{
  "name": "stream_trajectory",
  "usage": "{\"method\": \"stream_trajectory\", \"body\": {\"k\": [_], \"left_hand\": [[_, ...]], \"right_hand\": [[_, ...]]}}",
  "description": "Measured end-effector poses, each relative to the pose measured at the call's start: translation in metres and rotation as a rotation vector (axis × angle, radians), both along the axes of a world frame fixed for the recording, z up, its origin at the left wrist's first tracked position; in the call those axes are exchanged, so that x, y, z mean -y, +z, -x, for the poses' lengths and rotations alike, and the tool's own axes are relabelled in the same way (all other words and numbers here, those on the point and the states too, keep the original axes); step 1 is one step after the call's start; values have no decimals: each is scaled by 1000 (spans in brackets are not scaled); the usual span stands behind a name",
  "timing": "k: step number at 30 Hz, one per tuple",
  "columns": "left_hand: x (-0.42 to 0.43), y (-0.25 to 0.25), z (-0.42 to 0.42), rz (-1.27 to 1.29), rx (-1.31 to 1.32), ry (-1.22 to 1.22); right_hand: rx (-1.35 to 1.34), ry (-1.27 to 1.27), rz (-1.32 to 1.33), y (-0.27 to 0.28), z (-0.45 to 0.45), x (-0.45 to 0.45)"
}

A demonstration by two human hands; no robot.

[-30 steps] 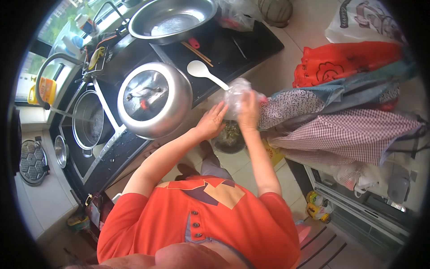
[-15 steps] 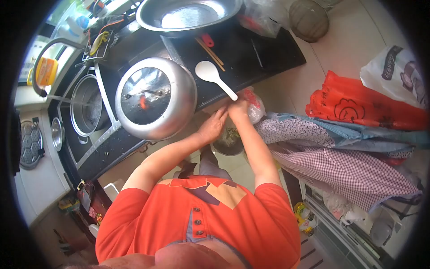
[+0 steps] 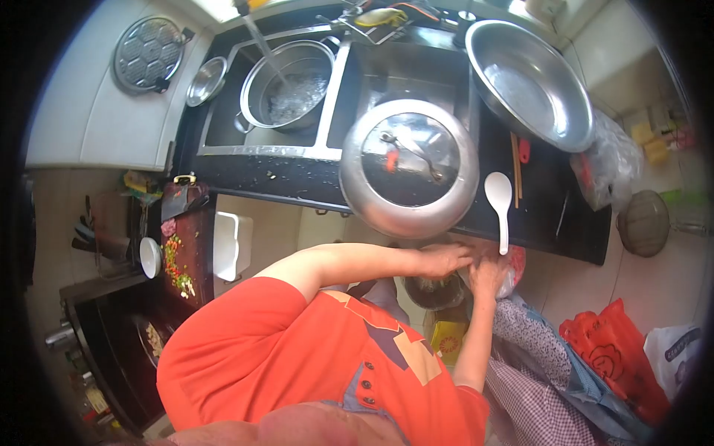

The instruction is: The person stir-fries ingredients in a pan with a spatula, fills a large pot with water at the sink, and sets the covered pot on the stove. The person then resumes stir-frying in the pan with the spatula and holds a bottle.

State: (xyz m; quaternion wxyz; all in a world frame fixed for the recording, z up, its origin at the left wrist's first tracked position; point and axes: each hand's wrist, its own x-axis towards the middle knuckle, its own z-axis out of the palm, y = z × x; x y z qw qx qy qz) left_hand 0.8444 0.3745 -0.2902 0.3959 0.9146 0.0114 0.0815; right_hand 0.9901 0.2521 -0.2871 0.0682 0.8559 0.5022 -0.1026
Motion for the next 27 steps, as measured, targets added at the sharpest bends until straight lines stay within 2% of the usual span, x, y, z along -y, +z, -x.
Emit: {"method": "stream_trajectory", "body": {"k": [1, 4, 5, 7, 8, 10, 11, 12, 14, 15, 17, 20, 21, 22, 27], "left_hand": [[-4, 11, 12, 11, -45, -22], [-25, 52, 58, 106, -133, -58], [-35, 72, 76, 108, -232, -70], [-49, 94, 108, 93, -234, -35], [-56, 102, 126, 80, -247, -20], [-68, 114, 164, 94, -137, 132], [-75, 123, 181, 141, -195, 205], [-81, 128, 202, 222, -83, 327], [-94, 139, 241, 298, -19, 522], [-98, 144, 261, 340, -18, 637], [-104, 156, 302, 431, -14, 827], [-102, 169, 359, 412, 133, 998], [-100, 152, 372, 290, 233, 1044], [-96, 162, 389, 328, 244, 1087], [-62, 161, 450, 345, 264, 1315]], "right_hand": [[-97, -54, 146, 23, 5, -8], [-44, -55, -99, 53, 26, 11], [-34, -35, -106, 66, 36, 18], [160, 51, -248, 95, 50, 26], [172, 65, -261, 119, 58, 18], [-222, -65, -67, 165, 79, 4], [-172, 111, -346, 173, 94, -3], [-160, 135, -353, 186, 112, -15], [-594, -35, -350, 219, 152, -51], [-572, 105, -414, 209, 162, -61], [-634, 179, -410, 216, 200, -90], [-669, 341, -407, 224, 259, -129], [-642, 464, -419, 219, 272, -140], [-656, 531, -430, 217, 290, -151], [-724, 849, -241, 208, 357, -190]]}}
